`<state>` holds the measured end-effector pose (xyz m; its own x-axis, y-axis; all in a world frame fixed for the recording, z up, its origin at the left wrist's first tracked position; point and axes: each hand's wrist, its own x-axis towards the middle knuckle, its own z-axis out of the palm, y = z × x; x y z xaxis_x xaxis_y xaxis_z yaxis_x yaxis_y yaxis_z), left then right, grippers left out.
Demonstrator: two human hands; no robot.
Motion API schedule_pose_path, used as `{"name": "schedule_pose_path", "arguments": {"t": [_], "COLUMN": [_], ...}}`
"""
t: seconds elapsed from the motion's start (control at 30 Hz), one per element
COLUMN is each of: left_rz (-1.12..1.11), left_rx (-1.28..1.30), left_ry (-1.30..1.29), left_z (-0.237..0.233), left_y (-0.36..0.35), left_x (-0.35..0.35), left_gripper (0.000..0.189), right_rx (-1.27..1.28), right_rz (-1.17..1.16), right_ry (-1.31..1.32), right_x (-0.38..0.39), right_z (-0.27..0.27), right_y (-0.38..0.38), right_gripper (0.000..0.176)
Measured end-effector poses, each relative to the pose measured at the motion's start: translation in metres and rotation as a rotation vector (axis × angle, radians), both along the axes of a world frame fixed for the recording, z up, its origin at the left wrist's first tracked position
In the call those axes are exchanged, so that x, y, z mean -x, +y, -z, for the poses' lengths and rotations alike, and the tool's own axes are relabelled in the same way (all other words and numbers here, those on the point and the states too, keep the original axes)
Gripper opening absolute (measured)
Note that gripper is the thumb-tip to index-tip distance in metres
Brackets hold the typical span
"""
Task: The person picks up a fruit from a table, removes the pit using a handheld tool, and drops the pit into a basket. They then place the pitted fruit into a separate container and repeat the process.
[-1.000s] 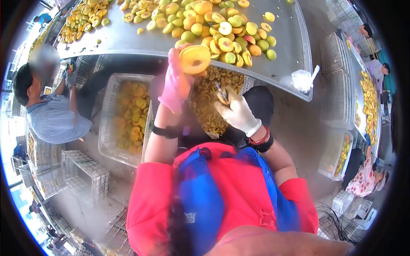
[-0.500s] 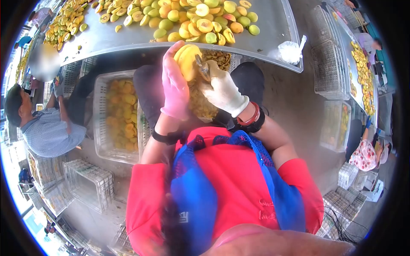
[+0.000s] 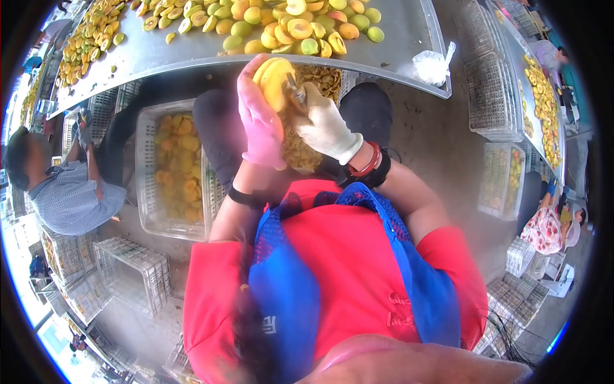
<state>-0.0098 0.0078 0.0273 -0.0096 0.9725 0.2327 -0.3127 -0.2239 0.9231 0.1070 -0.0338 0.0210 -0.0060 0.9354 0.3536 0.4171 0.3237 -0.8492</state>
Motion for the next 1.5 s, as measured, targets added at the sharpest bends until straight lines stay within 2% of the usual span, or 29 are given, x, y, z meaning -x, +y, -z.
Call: {"name": "schedule_pose_path", "arguments": {"t": [0.13,0.23,0.3,0.4,0.47,0.53,0.6,0.7,0.8,0.87,0.9,0.93,0.97,1.03,1.07,1.17,1.2,1.33,1.43,1.5], "left_rz": [-0.024,-0.081,-0.044,0.020,0.084,0.170,0.143,0.134,0.211,0.275,0.309,0.136,0.120,0.081,-0.019,0.031,-0.010,0.019,0.051,0.061], "left_rx": [-0.081,-0.239,-0.182,-0.124,-0.074,-0.010,-0.090,-0.160,-0.223,-0.111,-0.059,-0.329,-0.231,-0.035,-0.073,-0.044,0.031,0.122,0.073,0.045], "left_ry": [-0.039,0.074,0.066,0.068,0.033,-0.039,-0.019,-0.029,-0.036,-0.038,-0.037,0.276,0.177,-0.021,0.055,-0.092,-0.155,-0.237,-0.216,-0.174], "left_z": [-0.008,0.001,-0.004,-0.006,-0.001,0.003,0.002,0.020,0.033,0.022,0.009,0.002,0.000,-0.004,-0.011,-0.002,-0.010,-0.008,-0.004,-0.006], "left_y": [-0.004,-0.001,-0.004,-0.003,-0.001,0.003,0.002,0.006,0.012,0.004,0.003,0.008,0.007,0.001,-0.003,0.002,-0.001,-0.002,0.000,-0.001], "left_x": [-0.004,-0.004,-0.003,0.000,0.006,0.012,0.008,0.007,0.011,0.011,0.009,0.008,0.006,-0.004,-0.008,-0.001,-0.003,0.000,0.003,0.004], "left_gripper": [0.058,0.056,0.060,0.065,0.067,0.069,0.068,0.064,0.057,0.055,0.055,0.050,0.052,0.054,0.063,0.071,0.079,0.085,0.088,0.090], "right_rx": [0.022,0.031,0.036,0.329,0.765,0.758,0.306,0.148,0.803,0.976,0.919,0.769,0.623,0.152,0.145,0.141,0.156,0.157,0.227,0.175], "right_rz": [0.020,-0.019,-0.073,-0.299,-0.378,-0.368,-0.266,-0.218,-0.449,-0.467,-0.413,-0.368,-0.309,-0.208,-0.197,-0.207,-0.242,-0.298,-0.264,-0.311], "right_ry": [0.009,0.007,0.041,0.388,0.438,0.355,0.140,0.069,0.510,0.596,0.534,0.474,0.402,0.253,0.194,0.062,0.043,0.014,-0.107,-0.054], "right_x": [0.001,-0.002,-0.002,-0.007,-0.022,-0.023,-0.014,-0.012,-0.025,-0.027,-0.025,-0.020,-0.016,-0.003,-0.003,-0.002,-0.005,-0.007,-0.006,-0.007], "right_z": [-0.014,-0.012,-0.008,-0.013,-0.041,-0.044,-0.024,-0.012,-0.022,-0.031,-0.036,-0.032,-0.028,0.000,0.001,-0.009,-0.011,-0.015,-0.014,-0.008], "right_y": [-0.001,-0.001,0.001,0.002,0.001,-0.002,-0.007,-0.004,-0.005,-0.007,-0.008,-0.007,-0.006,-0.004,-0.006,-0.010,-0.010,-0.010,-0.012,-0.011], "right_gripper": [0.028,0.027,0.028,0.033,0.037,0.040,0.041,0.040,0.038,0.035,0.033,0.032,0.030,0.028,0.029,0.031,0.032,0.031,0.030,0.031]}}
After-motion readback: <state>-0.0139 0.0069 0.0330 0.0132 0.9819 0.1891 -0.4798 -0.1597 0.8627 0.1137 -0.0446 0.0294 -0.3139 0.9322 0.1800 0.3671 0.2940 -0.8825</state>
